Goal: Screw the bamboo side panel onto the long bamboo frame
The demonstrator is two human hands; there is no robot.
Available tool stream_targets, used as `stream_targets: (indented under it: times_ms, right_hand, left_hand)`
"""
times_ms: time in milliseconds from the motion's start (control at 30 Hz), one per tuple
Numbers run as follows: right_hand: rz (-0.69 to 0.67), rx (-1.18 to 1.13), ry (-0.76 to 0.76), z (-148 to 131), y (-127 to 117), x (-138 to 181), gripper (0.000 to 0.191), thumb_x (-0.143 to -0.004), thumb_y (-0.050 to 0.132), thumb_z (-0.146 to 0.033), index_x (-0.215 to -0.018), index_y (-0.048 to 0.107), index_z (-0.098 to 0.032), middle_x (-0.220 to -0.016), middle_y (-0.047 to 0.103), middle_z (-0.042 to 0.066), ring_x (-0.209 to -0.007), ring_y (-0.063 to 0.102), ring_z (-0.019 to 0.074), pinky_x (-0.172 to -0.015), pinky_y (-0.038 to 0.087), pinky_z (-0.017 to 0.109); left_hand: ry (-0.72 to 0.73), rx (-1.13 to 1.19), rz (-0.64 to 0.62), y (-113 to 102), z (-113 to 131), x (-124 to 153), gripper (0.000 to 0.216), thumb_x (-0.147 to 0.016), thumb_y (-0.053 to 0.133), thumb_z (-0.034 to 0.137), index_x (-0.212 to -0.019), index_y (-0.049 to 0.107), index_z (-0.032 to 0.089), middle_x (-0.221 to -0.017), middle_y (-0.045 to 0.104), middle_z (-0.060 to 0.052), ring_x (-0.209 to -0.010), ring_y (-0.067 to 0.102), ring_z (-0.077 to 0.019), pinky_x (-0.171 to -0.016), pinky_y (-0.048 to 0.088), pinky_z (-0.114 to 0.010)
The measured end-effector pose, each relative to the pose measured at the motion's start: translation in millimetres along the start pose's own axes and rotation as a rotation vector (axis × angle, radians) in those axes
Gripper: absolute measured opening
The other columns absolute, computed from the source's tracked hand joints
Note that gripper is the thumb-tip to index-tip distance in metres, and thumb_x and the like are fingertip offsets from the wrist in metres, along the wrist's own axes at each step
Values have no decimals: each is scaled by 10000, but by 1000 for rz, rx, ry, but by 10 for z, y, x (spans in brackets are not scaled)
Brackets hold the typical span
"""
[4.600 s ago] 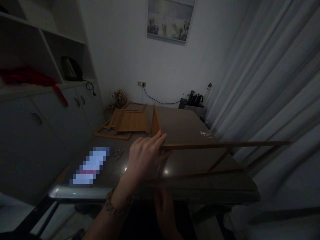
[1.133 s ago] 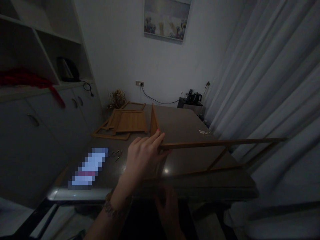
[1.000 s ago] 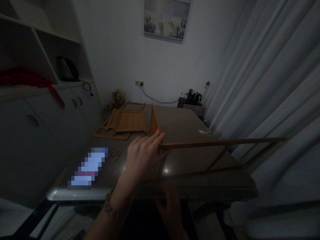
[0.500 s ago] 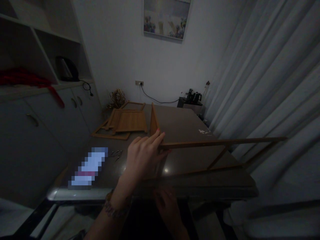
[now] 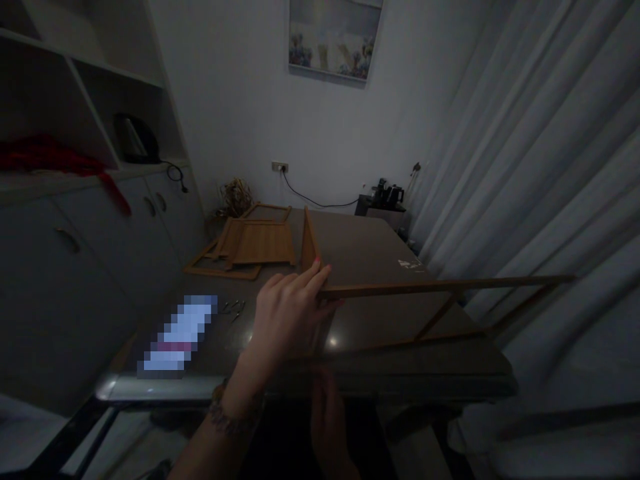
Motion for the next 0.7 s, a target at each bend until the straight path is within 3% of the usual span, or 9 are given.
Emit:
stream_targets:
  times_ms: [300,467,700]
  right_hand:
    - [74,-94,166,33,65,39,299,-959,383,-429,-1062,580,-229,-989,701,63,-868,678,181,-712,531,256]
    - [50,-238,320,53,80,70,338,-943,393,-479,-1107,526,-215,-686,643,-8,-572,604,143,-542,489,240]
    - [31,-568,480,121,150,36,370,-851,531,-557,-997,592,-223,-700,619,-17,-619,583,135,-572,477,242]
  left_hand:
    - [10,1,9,5,9,5,495,-808,587,472,-1241,558,233,-1259,607,-63,-873,672,-240,-725,483,-401]
    - [18,-28,9,4,10,6,489,-830,549,488,-1246,553,229,-1258,604,-59,-860,674,-237,-703,477,-391]
    - [6,-11,9,1,10,-1,492,-811,582,480,-1233,562,228,-1263,602,-30,-871,674,-231,-706,486,-400]
Point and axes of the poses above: each hand's wrist, its own x-axis away from the middle knuckle, its own y-axis out of the palm, z = x × y, the point moved 4 cm from there along -x, towards the middle knuckle
